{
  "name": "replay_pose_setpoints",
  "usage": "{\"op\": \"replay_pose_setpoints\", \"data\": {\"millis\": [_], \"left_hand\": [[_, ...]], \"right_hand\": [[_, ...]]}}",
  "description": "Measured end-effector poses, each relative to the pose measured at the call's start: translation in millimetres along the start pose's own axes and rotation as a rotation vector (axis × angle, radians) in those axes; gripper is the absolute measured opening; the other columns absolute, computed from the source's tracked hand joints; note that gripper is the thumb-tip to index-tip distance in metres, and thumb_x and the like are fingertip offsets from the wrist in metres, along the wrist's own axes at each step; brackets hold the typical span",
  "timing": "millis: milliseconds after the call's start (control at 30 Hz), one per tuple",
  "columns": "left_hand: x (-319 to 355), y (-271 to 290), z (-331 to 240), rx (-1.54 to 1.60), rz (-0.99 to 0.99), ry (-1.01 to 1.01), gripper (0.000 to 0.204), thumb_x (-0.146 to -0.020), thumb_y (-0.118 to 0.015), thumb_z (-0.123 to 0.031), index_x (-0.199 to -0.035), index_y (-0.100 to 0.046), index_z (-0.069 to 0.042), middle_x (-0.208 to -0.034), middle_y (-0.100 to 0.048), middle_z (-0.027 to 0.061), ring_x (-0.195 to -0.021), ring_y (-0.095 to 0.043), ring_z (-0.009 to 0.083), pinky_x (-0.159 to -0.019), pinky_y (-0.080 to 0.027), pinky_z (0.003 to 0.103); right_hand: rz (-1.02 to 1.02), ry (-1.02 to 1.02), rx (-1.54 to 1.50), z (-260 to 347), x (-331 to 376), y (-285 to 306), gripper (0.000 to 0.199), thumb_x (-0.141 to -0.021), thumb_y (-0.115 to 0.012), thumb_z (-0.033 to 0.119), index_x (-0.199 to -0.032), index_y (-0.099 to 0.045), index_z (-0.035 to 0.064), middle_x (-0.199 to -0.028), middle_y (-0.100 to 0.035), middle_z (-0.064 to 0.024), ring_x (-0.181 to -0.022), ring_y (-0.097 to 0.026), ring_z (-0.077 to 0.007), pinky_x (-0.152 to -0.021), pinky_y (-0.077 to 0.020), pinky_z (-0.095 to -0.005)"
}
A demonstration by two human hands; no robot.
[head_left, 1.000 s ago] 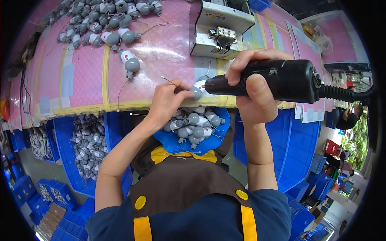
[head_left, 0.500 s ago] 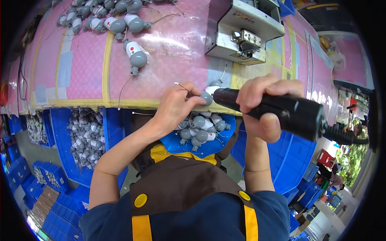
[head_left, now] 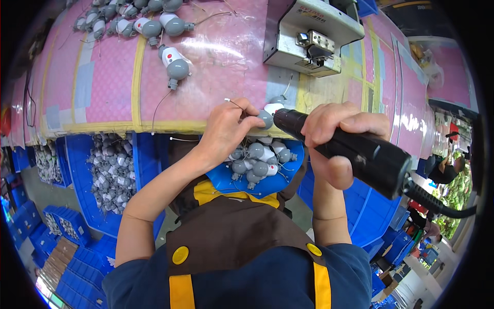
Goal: Assembling small electric motors on a production line using an electric screwdriver.
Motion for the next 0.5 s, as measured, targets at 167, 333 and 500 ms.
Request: {"op": "replay_pose_setpoints", "data": {"millis": [167,333,500], "left_hand": [[7,2,-8,-0.047,0.009,-0.044,0.017,-0.078,-0.067,-0.010,-0.085,-0.063,0.005,-0.081,-0.062,0.0102,-0.067,-0.059,0.0140,-0.062,-0.047,0.027],[34,24,-23,-0.182,0.430,-0.244,0.020,-0.077,-0.065,-0.008,-0.092,-0.062,0.004,-0.087,-0.063,0.0101,-0.077,-0.060,0.0169,-0.068,-0.047,0.028],[21,82,-32,-0.288,-0.164,-0.180,0.037,-0.079,-0.064,-0.014,-0.114,-0.055,-0.004,-0.098,-0.057,0.0165,-0.083,-0.057,0.0298,-0.076,-0.046,0.038]], "right_hand": [[-0.129,0.045,-0.040,10,2,-1,0.043,-0.074,-0.073,0.014,-0.103,-0.043,0.0034,-0.080,-0.057,-0.0150,-0.065,-0.056,-0.0172,-0.059,-0.0497,-0.0277],[-0.159,0.182,-0.016,40,-38,26,0.032,-0.085,-0.053,0.027,-0.104,-0.048,0.0017,-0.083,-0.054,-0.0157,-0.062,-0.051,-0.0192,-0.059,-0.0433,-0.0330],[-0.398,0.295,0.090,32,-97,39,0.021,-0.080,-0.061,0.016,-0.088,-0.055,-0.0020,-0.073,-0.058,-0.0109,-0.059,-0.052,-0.0149,-0.057,-0.0424,-0.0271]]}}
Point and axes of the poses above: each hand's wrist, its own x-axis away from the middle knuckle, its own y-axis out of the back of the hand, z = x × y, the point moved 3 cm from there along -x, towards the middle knuckle
